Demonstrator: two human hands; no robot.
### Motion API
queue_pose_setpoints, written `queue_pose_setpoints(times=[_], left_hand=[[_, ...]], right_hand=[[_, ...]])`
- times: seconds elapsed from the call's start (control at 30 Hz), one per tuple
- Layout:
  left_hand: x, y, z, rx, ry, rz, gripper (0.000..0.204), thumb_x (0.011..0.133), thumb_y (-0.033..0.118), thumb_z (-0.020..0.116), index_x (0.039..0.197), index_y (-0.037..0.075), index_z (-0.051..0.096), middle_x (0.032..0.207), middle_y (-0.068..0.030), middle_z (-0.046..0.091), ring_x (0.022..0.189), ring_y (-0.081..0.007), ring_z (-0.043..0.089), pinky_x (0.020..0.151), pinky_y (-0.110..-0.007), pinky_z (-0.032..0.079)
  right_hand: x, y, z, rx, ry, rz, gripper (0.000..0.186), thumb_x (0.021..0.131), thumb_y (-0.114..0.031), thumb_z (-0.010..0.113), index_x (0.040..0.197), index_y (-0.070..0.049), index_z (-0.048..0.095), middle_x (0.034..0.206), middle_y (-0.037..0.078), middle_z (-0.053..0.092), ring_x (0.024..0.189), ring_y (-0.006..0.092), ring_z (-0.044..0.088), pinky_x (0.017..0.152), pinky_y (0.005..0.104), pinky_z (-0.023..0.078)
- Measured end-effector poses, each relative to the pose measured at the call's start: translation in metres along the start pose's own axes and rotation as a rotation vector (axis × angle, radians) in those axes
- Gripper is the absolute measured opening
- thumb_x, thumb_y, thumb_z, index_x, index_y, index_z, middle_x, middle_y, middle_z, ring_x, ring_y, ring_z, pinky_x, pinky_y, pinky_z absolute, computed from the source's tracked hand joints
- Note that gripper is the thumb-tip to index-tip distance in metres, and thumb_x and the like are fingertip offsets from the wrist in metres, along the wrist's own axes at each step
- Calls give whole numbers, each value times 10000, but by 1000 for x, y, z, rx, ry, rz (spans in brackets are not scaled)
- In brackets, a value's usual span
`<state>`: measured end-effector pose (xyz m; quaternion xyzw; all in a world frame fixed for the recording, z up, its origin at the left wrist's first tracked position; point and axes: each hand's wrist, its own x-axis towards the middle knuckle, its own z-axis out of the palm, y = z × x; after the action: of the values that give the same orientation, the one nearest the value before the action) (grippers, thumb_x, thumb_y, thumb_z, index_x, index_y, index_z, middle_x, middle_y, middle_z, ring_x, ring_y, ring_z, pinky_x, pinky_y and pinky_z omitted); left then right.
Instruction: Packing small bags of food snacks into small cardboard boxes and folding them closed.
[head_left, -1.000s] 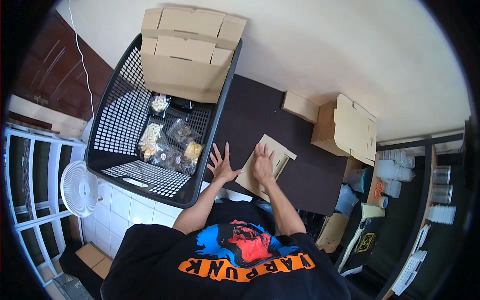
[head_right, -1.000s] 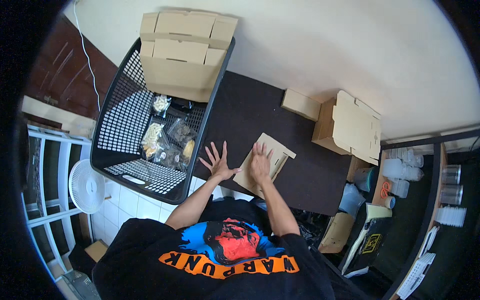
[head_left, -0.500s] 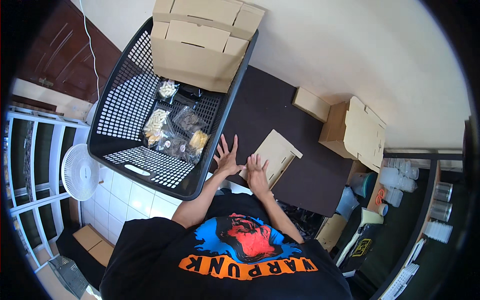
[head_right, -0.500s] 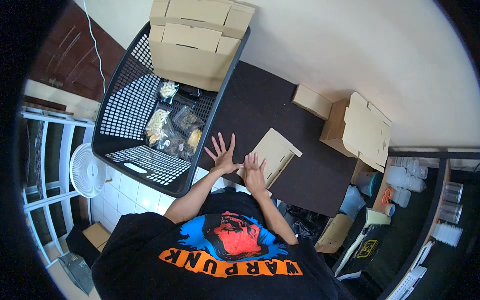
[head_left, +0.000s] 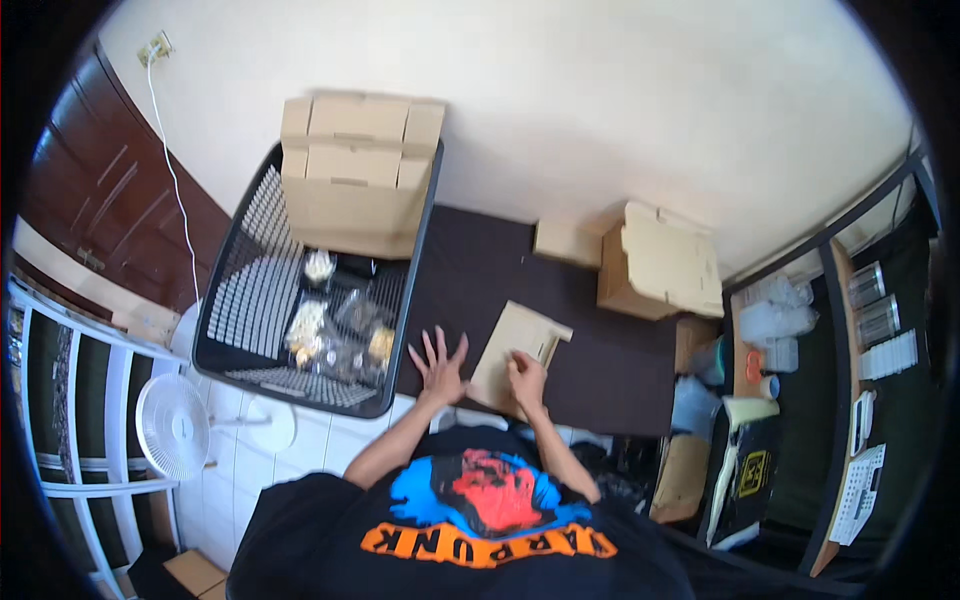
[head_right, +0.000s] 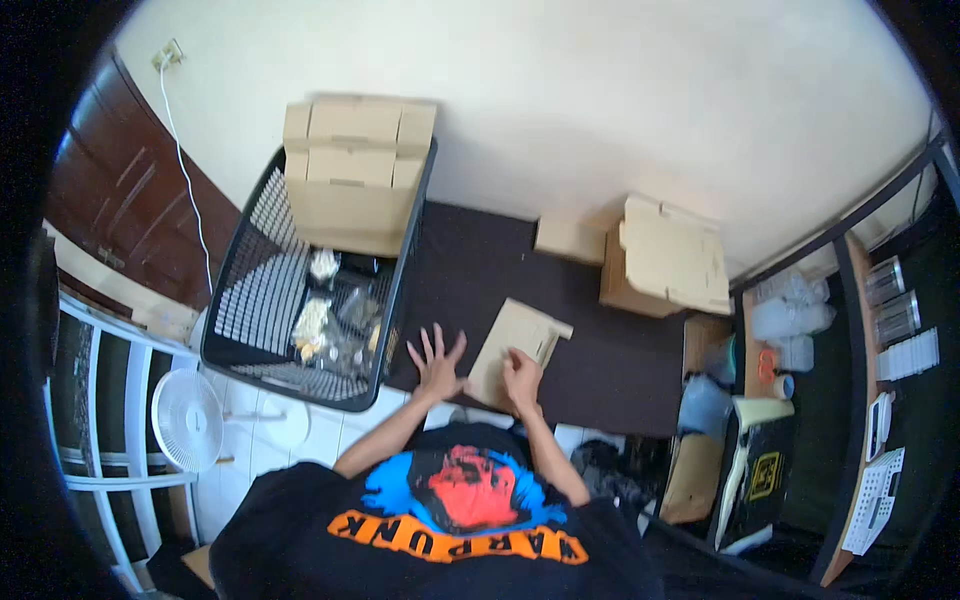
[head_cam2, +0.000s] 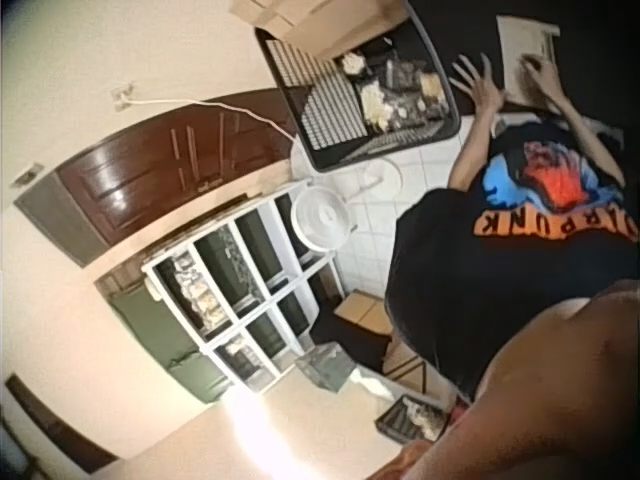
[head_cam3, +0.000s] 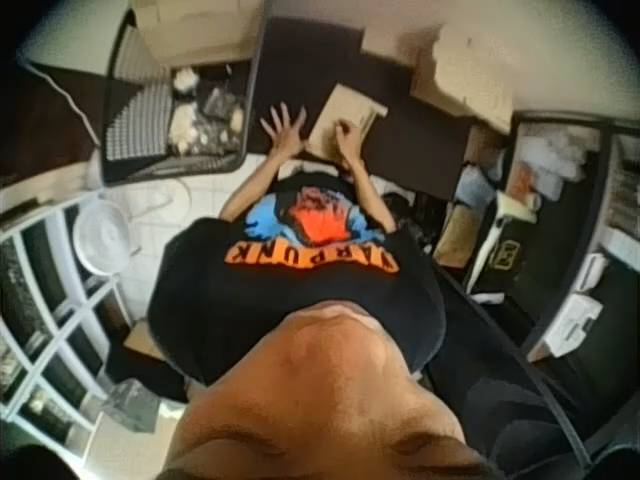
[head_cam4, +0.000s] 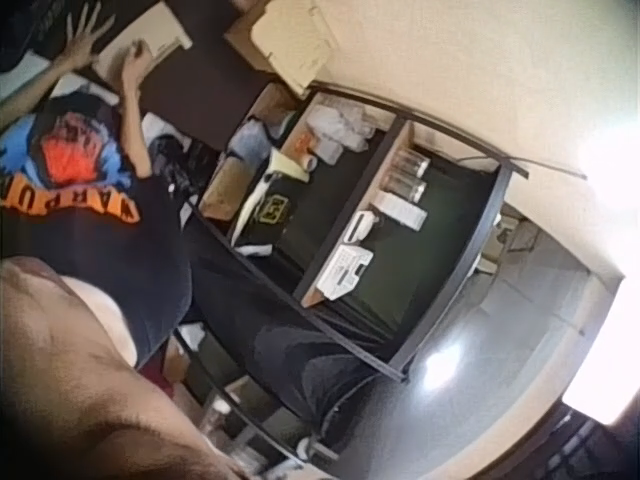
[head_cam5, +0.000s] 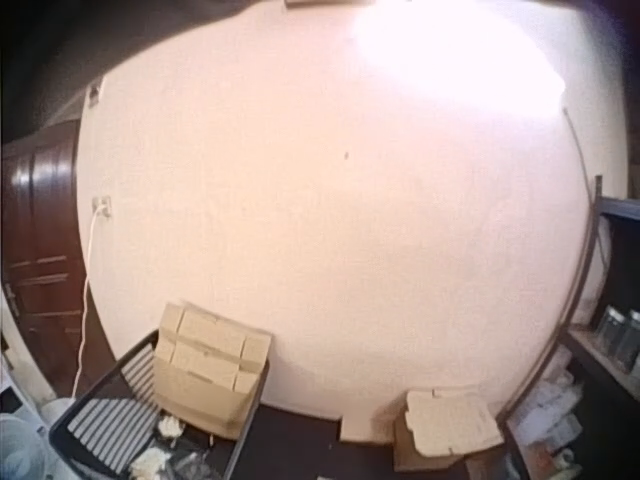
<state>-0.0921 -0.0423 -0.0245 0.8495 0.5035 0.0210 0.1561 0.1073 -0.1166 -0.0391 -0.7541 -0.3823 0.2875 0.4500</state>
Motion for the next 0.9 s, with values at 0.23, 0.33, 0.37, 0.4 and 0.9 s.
queue_pose_setpoints(times=[0.23, 0.33, 0.37, 0.4, 0.9], left_hand=[[-27, 40, 1, -149, -139, 219, 1058, 743, 687, 784, 1536, 58, 479, 1623, -374, 272, 1561, -509, 166, 1192, -755, -36], [-24, 43, -16, -137, -90, 263, 1318, 656, 561, 920, 1638, 40, 214, 1629, -381, 226, 1543, -518, 212, 1229, -708, 98], [-24, 46, -21, -147, -135, 355, 1372, 626, 557, 935, 1649, 46, 177, 1639, -377, 202, 1540, -520, 217, 1227, -708, 119], [-23, 49, -24, -157, -181, 448, 1428, 596, 554, 950, 1661, 53, 141, 1648, -373, 179, 1537, -522, 221, 1225, -709, 140], [-6, 18, -50, -371, -291, 481, 1092, 739, -4, 836, 1621, 294, 268, 1654, -310, 237, 1200, -539, 608, 1038, -548, 544]], right_hand=[[68, 5, -34, -118, 172, 191, 755, 830, -182, 795, 1511, -51, 497, 1037, 190, 773, 959, 309, 755, 902, 419, 579], [87, -3, -39, -154, -3, 160, 792, 838, -195, 796, 1548, -76, 464, 983, 169, 772, 859, 263, 749, 850, 394, 585], [93, -4, -40, -156, -5, 151, 792, 838, -195, 796, 1548, -76, 464, 983, 169, 772, 859, 263, 749, 850, 394, 585], [101, -5, -39, -68, -65, 169, 733, 855, -166, 764, 1535, -97, 498, 947, 155, 767, 811, 230, 735, 810, 376, 584], [142, -51, -3, -442, -293, -605, 295, 784, -45, 728, 1070, -30, 800, 1042, 248, 760, 978, 369, 762, 896, 416, 604]])
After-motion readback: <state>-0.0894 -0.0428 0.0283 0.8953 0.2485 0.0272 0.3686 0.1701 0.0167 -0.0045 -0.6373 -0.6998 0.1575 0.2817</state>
